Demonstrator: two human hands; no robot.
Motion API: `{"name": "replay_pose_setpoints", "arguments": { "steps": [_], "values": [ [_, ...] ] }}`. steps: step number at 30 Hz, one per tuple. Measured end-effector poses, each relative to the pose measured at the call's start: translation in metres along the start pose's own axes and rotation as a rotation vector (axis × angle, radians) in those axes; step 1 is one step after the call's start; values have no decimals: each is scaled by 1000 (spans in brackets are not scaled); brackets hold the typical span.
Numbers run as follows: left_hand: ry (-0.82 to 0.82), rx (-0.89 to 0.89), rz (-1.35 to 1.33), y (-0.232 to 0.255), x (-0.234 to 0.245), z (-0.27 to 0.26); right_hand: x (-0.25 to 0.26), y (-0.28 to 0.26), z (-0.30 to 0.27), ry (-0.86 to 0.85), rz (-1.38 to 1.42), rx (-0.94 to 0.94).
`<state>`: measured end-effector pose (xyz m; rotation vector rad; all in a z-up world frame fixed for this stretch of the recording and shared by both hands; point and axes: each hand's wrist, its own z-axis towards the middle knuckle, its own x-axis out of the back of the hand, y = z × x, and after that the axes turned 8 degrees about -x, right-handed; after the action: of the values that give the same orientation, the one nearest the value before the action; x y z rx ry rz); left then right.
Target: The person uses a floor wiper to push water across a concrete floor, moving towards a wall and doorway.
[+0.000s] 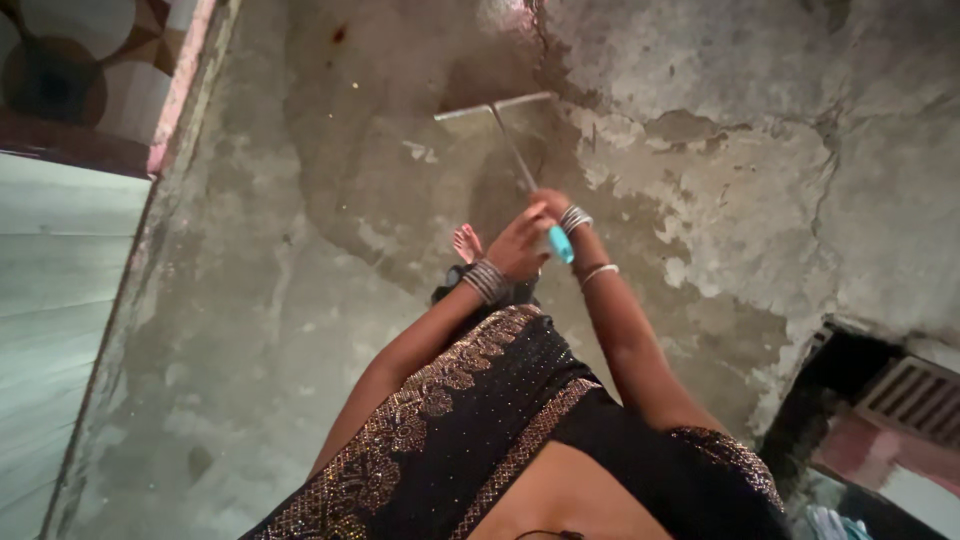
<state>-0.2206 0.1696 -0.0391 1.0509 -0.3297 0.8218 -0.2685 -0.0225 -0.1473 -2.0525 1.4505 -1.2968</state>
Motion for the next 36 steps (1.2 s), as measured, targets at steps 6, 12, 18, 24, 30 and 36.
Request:
{"name": "replay_pose_setpoints", "arguments": {
  "steps": [6,12,18,24,30,36],
  "values": [
    [-756,469,-201,-22,-20,-113,24,24,-49,-69,288,-457],
    [-1074,696,-229,-12,20,-154,4,68,-109,184,-298,-343],
    [-928,615,-297,37,149,-138,-28,85,-158,4,-310,-703],
    [-933,367,-356,65,207,-132,-64,152,-184,-68,-435,-704],
    [-568,76,-561,31,179,-178,-86,153,-248,-41,-191,-841],
    [-417,-98,-417,42,190,-190,-108,146,-277,18,-166,-768]
  ]
}}
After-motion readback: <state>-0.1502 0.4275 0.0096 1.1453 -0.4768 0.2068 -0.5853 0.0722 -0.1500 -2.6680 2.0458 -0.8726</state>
